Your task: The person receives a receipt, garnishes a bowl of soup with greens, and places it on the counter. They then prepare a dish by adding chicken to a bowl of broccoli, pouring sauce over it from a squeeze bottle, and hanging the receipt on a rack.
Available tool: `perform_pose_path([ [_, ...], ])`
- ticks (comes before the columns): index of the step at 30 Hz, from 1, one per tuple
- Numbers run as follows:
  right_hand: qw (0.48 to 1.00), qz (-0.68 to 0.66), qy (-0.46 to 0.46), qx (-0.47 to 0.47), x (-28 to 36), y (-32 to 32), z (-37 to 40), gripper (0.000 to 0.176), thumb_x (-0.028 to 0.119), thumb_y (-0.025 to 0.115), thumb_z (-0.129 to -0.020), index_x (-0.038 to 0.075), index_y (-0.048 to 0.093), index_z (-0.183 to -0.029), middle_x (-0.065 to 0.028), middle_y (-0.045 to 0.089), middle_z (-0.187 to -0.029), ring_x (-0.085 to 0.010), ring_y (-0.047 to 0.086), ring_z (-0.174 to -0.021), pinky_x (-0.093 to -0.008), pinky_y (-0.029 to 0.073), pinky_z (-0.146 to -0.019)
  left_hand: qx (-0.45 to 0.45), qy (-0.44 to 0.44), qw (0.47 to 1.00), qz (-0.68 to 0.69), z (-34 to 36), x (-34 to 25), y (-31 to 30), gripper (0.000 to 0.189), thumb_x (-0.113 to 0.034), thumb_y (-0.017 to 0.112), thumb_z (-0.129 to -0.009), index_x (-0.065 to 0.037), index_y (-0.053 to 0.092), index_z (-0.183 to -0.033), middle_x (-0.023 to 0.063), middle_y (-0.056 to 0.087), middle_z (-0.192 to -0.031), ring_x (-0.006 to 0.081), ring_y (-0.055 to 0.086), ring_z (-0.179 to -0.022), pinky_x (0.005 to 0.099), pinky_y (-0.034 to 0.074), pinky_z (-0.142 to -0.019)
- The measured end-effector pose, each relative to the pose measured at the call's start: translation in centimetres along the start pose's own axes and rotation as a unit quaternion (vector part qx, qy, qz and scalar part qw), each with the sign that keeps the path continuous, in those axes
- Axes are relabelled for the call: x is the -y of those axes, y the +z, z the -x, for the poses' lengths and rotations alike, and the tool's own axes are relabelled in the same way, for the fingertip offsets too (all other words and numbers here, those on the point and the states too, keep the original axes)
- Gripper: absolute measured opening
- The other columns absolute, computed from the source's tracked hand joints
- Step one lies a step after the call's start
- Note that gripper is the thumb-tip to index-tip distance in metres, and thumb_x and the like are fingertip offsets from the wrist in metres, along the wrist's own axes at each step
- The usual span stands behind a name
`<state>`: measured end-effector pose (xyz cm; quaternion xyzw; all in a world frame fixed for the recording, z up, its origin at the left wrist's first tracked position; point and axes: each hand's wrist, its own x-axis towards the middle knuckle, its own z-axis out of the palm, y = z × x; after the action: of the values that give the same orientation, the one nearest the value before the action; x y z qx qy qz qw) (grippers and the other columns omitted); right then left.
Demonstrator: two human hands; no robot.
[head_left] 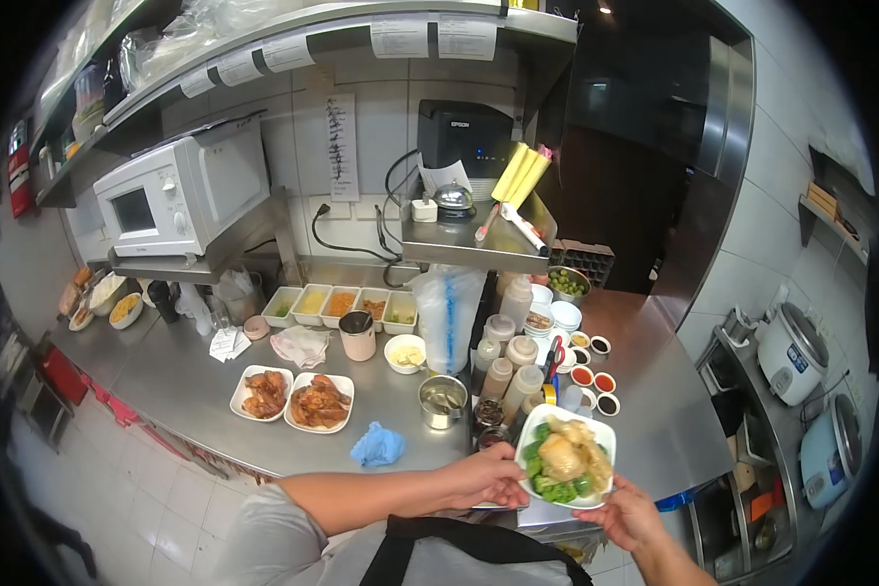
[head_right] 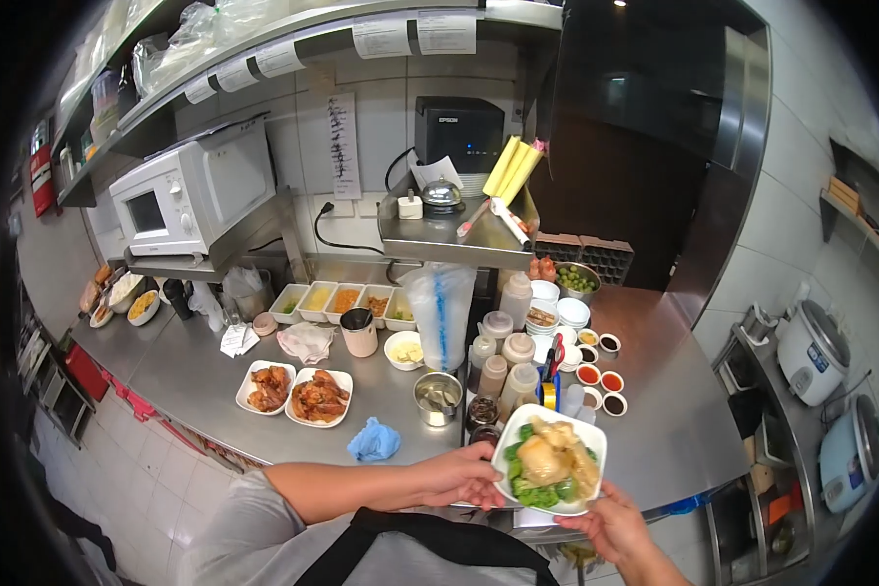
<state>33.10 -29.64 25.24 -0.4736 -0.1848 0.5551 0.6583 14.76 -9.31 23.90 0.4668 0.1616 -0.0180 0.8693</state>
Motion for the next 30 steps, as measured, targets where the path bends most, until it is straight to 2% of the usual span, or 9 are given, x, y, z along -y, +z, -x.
perform_pose_path([
  [6, 0.995, 0.030, -0.042, -0.084, 7.7, -6.7, -1.8, 0.033, -0.001, 0.042, -0.081, -0.012, 0.044, -0.113, -0.0226, 0.059, -0.100, -0.0308, 0.064, -0.078, -0.0369, 0.058, -0.065, 0.058, 0.014, 0.998, -0.014, -9.4, -3.0, 5.1, 0.056, -0.029, 0.054, -0.090, -0.006, 0.023, -0.130, 0.0174, 0.061, -0.098, 0.0202, 0.063, -0.077, 0.0294, 0.052, -0.068],
  [7, 0.994, 0.036, -0.050, -0.094, 8.7, -8.2, -2.4, 0.033, -0.001, 0.042, -0.081, -0.012, 0.044, -0.112, -0.0223, 0.059, -0.099, -0.0304, 0.064, -0.077, -0.0368, 0.058, -0.065, 0.037, 0.025, 0.998, -0.049, -10.6, -3.1, 5.6, 0.073, -0.034, 0.054, -0.090, -0.008, 0.008, -0.140, 0.0176, 0.057, -0.107, 0.0196, 0.061, -0.085, 0.0305, 0.051, -0.072],
  [10, 0.986, 0.036, -0.085, -0.137, 11.1, -14.1, -5.4, 0.033, -0.002, 0.040, -0.078, -0.012, 0.045, -0.109, -0.0210, 0.059, -0.096, -0.0285, 0.063, -0.074, -0.0354, 0.057, -0.062, 0.018, 0.063, 0.990, -0.128, -11.5, -4.0, 7.1, 0.076, -0.033, 0.053, -0.091, -0.011, 0.002, -0.142, 0.0172, 0.055, -0.113, 0.0186, 0.059, -0.091, 0.0303, 0.050, -0.076],
  [16, 0.963, 0.038, -0.155, -0.218, 15.2, -26.1, -13.8, 0.035, 0.001, 0.037, -0.076, -0.010, 0.048, -0.107, -0.0179, 0.059, -0.093, -0.0243, 0.062, -0.070, -0.0305, 0.055, -0.060, 0.031, 0.165, 0.957, -0.235, -7.5, -5.8, 5.4, 0.049, -0.017, 0.047, -0.094, -0.009, 0.029, -0.138, 0.0118, 0.055, -0.119, 0.0158, 0.057, -0.098, 0.0293, 0.048, -0.080],
  [20, 0.943, 0.031, -0.207, -0.259, 15.9, -32.6, -19.8, 0.036, 0.003, 0.037, -0.079, -0.006, 0.048, -0.112, -0.0142, 0.059, -0.097, -0.0220, 0.061, -0.074, -0.0279, 0.053, -0.059, -0.195, 0.290, 0.919, -0.185, -2.5, -5.6, 3.4, 0.042, -0.016, 0.048, -0.093, -0.009, 0.037, -0.133, 0.0104, 0.059, -0.111, 0.0149, 0.059, -0.094, 0.0275, 0.049, -0.078],
  [24, 0.922, 0.016, -0.231, -0.310, 14.8, -37.9, -24.9, 0.034, 0.009, 0.040, -0.085, 0.000, 0.048, -0.117, -0.0103, 0.059, -0.098, -0.0189, 0.060, -0.074, -0.0250, 0.052, -0.058, -0.422, 0.401, 0.809, -0.077, 1.0, -2.9, 1.0, 0.036, -0.018, 0.052, -0.089, -0.007, 0.044, -0.123, 0.0105, 0.062, -0.101, 0.0161, 0.061, -0.084, 0.0272, 0.049, -0.072],
  [27, 0.914, 0.003, -0.229, -0.336, 13.6, -41.3, -27.8, 0.033, 0.016, 0.045, -0.089, 0.002, 0.048, -0.118, -0.0088, 0.060, -0.098, -0.0154, 0.060, -0.072, -0.0232, 0.051, -0.057, -0.600, 0.398, 0.690, -0.074, 2.0, 0.5, -2.8, 0.030, -0.019, 0.051, -0.089, -0.008, 0.048, -0.116, 0.0088, 0.061, -0.094, 0.0146, 0.060, -0.078, 0.0260, 0.047, -0.066],
  [28, 0.928, -0.022, -0.189, -0.321, 15.1, -36.0, -25.2, 0.035, 0.024, 0.050, -0.090, 0.003, 0.049, -0.119, -0.0069, 0.060, -0.098, -0.0138, 0.061, -0.074, -0.0220, 0.051, -0.058, -0.633, 0.403, 0.659, -0.050, 2.3, 1.4, -3.5, 0.029, -0.018, 0.051, -0.088, -0.008, 0.048, -0.116, 0.0079, 0.061, -0.094, 0.0141, 0.059, -0.077, 0.0252, 0.046, -0.065],
  [30, 0.933, -0.042, -0.249, -0.258, 12.4, -44.3, -29.9, 0.037, 0.025, 0.050, -0.092, 0.003, 0.047, -0.122, -0.0072, 0.058, -0.107, -0.0171, 0.061, -0.089, -0.0242, 0.052, -0.070, -0.684, 0.372, 0.627, -0.018, 2.4, 3.3, -4.6, 0.029, -0.015, 0.052, -0.087, -0.009, 0.048, -0.114, 0.0063, 0.060, -0.094, 0.0131, 0.058, -0.074, 0.0235, 0.044, -0.063],
])
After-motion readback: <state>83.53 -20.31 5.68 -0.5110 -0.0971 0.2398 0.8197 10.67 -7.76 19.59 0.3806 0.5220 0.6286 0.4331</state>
